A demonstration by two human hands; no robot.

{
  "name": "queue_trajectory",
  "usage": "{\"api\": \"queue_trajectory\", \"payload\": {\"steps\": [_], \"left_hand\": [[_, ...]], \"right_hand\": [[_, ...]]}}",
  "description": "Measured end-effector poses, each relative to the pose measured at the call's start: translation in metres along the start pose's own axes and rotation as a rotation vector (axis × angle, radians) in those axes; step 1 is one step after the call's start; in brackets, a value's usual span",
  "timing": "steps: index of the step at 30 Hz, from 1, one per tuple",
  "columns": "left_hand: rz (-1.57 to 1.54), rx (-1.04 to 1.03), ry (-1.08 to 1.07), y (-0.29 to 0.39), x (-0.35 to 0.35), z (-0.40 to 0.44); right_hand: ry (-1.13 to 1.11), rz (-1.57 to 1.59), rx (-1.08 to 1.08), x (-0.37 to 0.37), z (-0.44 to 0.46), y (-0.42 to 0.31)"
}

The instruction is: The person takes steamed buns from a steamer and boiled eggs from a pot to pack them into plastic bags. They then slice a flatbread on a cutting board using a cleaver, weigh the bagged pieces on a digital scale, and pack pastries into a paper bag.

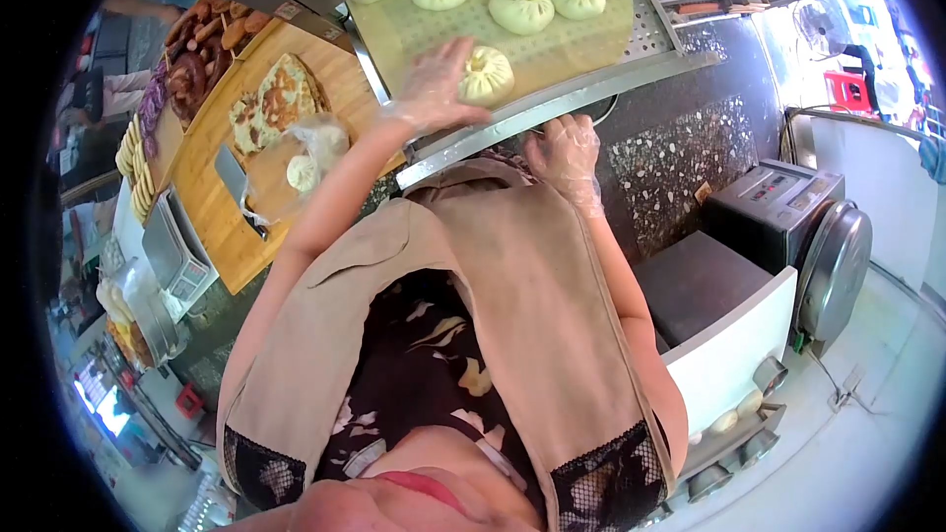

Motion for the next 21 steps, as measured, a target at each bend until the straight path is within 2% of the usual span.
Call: {"api": "queue_trajectory", "payload": {"steps": [2, 4, 6, 9, 10, 12, 14, 15, 16, 18, 20, 21], "left_hand": [[-0.109, -0.099, -0.139, 0.012, -0.022, 0.010], [-0.212, -0.136, -0.158, 0.010, -0.033, 0.011], [-0.323, -0.179, -0.177, 0.009, -0.034, 0.008], [-0.798, 0.165, 0.231, -0.052, 0.005, -0.015], [-0.784, 0.200, 0.261, -0.064, 0.025, -0.028], [-1.077, 0.404, 0.459, -0.097, 0.071, -0.077], [-1.090, 0.471, 0.568, -0.111, 0.100, -0.128], [-0.967, 0.462, 0.646, -0.122, 0.106, -0.152], [-0.842, 0.450, 0.717, -0.130, 0.112, -0.174], [-0.777, 0.534, 0.759, -0.149, 0.105, -0.206], [-0.676, 0.662, 0.821, -0.164, 0.090, -0.237], [-0.620, 0.715, 0.819, -0.167, 0.089, -0.246]], "right_hand": [[0.026, -0.023, 0.013, 0.001, 0.003, -0.004], [-0.041, -0.074, -0.031, -0.008, 0.013, -0.009], [0.031, -0.063, -0.058, -0.008, 0.016, -0.006], [0.082, -0.032, 0.000, -0.011, 0.029, -0.013], [0.094, 0.011, 0.019, -0.015, 0.038, -0.011], [0.018, -0.082, 0.024, -0.038, 0.068, 0.003], [-0.084, -0.194, -0.024, -0.062, 0.108, 0.006], [-0.157, -0.389, -0.112, -0.069, 0.130, -0.002], [0.076, -0.262, 0.018, -0.047, 0.150, -0.059], [0.157, 0.245, 0.224, -0.047, 0.148, -0.165], [-0.390, 0.976, -0.133, -0.137, 0.122, -0.211], [-0.608, 1.480, -0.603, -0.192, 0.097, -0.222]]}}
Point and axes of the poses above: each hand's wrist, its own z-axis towards the middle knuckle, its own x-axis out of the back of the hand, y = z × x, the point moved 9 cm from there along z, towards the middle knuckle, and after that the axes turned 9 degrees about z, right-handed, at the moved point
